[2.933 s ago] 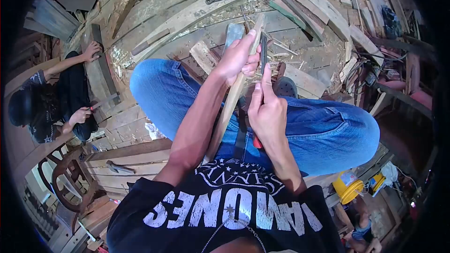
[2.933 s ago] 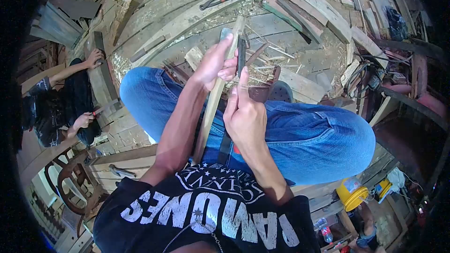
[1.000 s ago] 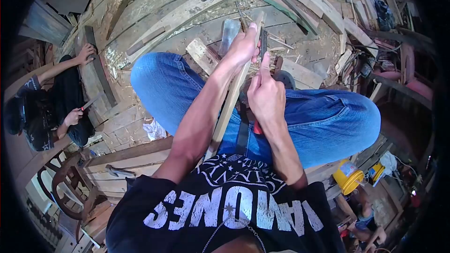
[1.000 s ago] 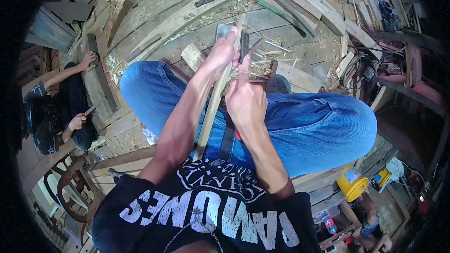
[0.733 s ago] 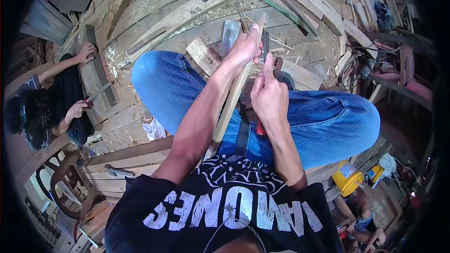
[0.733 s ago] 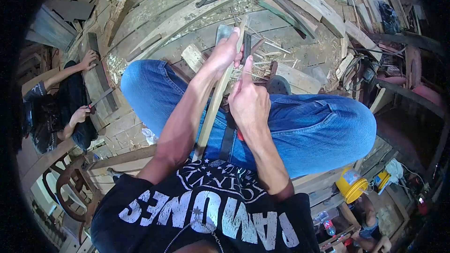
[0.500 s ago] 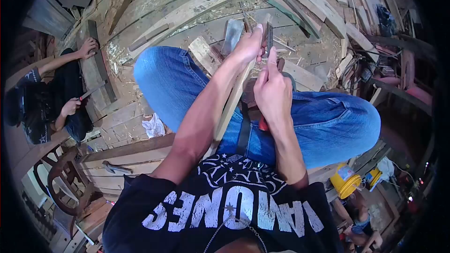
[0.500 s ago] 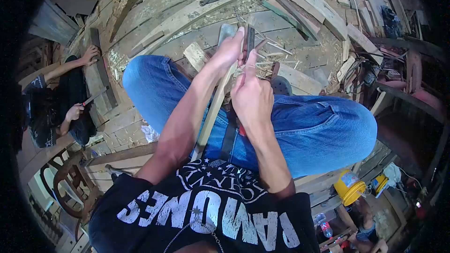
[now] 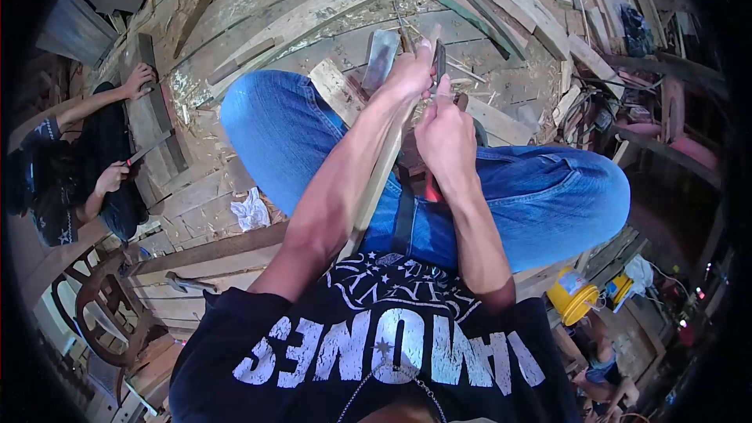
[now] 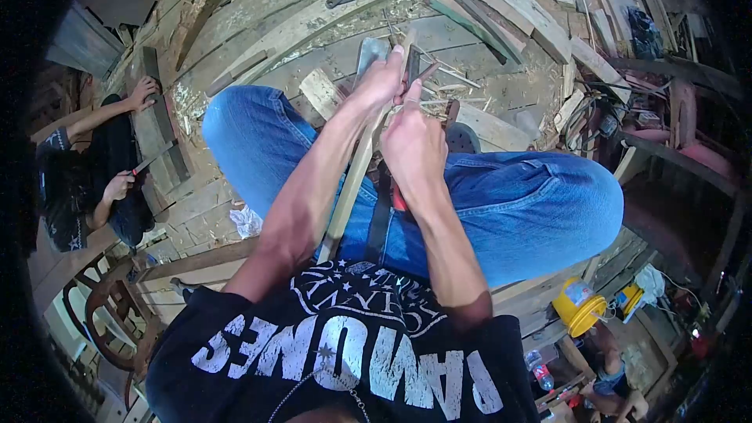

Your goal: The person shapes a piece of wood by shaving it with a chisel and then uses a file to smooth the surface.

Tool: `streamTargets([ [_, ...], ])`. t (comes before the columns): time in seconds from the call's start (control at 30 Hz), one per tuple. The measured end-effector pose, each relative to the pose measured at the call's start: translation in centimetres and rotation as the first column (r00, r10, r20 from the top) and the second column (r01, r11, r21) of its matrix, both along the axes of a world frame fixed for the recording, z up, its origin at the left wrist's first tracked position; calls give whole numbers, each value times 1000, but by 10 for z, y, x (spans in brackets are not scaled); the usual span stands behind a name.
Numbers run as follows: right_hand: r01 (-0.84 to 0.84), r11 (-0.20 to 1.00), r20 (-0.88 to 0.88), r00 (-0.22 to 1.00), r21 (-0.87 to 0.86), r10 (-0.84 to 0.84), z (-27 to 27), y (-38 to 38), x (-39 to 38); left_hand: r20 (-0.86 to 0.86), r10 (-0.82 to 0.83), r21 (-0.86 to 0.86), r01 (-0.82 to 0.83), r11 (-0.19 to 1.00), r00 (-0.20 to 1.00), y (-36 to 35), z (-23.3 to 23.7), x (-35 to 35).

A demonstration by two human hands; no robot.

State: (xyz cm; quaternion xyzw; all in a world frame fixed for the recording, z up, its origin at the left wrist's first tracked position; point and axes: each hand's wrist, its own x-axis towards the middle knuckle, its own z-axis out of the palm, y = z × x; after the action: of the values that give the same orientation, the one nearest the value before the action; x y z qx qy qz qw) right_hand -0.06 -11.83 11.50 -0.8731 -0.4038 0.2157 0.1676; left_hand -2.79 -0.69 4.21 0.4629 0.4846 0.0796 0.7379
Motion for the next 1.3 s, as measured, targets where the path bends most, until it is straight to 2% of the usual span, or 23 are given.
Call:
streamTargets([
  [0.03, 24, 998, -31, 999, -56, -26, 4, 3, -2, -59, -23, 81, 28, 996, 998, 1, -7, 0],
  [0.13, 39, 998, -4, 999, -42, -39, -3, 4, -6, -126, -57, 126, 73, 989, 990, 5, -14, 1],
  [0.27, 12, 999, -9, 1000, -53, -12, -6, -3, -1, -40, 7, 32, -6, 999, 999, 3, -18, 1],
  [0.33, 15, 999, 3, 1000, -47, -15, -4, -3, -4, -12, 30, 38, -30, 999, 999, 3, -10, 1],
  [0.47, 31, 999, -49, 998, -17, -31, -3, -4, -7, -48, -22, 29, 23, 999, 999, 3, -11, 1],
  [0.53, 59, 998, -51, 997, 26, -58, -1, 0, -6, -117, -6, 98, 17, 995, 993, -2, -1, 1],
  [0.57, 48, 998, -34, 998, -50, -49, 1, 2, -7, -106, 5, 58, 2, 998, 994, -2, 7, -1],
  [0.6, 55, 997, -33, 998, -53, -57, 1, -4, -6, -88, -80, 68, 86, 994, 993, 2, -1, -2],
  [0.67, 25, 999, -33, 999, 25, -24, -2, -13, -7, -36, -32, 50, 34, 998, 999, 1, -11, 1],
  [0.7, 45, 998, -39, 998, -52, -47, -1, -13, -11, -33, -31, 57, 33, 998, 999, 4, -7, 2],
  [0.77, 50, 997, -46, 998, -51, -53, 0, -11, -10, -66, -32, 49, 35, 998, 997, -1, -3, 2],
  [0.87, 44, 997, -33, 998, -57, -46, -8, -14, -7, -4, -10, -18, 10, 1000, 1000, 0, 2, 1],
  [0.97, 44, 995, -53, 997, -90, -49, 0, -12, -5, -12, -35, 0, 35, 999, 999, -2, -3, 2],
  [1.07, 49, 996, -28, 998, -81, -51, 1, -10, -7, 40, 9, -68, -6, 998, 999, -1, -3, 2],
  [1.13, 18, 996, -46, 999, -88, -22, 0, -14, -2, -10, -19, -51, 18, 999, 1000, -2, 0, 3],
  [1.23, 27, 1000, -60, 998, -6, -27, 0, -15, 0, 79, 15, -99, -7, 995, 997, -2, 1, 2],
  [1.3, 28, 998, -50, 998, -57, -31, 4, -14, -2, 73, 27, -111, -19, 994, 997, -2, -2, 3],
])
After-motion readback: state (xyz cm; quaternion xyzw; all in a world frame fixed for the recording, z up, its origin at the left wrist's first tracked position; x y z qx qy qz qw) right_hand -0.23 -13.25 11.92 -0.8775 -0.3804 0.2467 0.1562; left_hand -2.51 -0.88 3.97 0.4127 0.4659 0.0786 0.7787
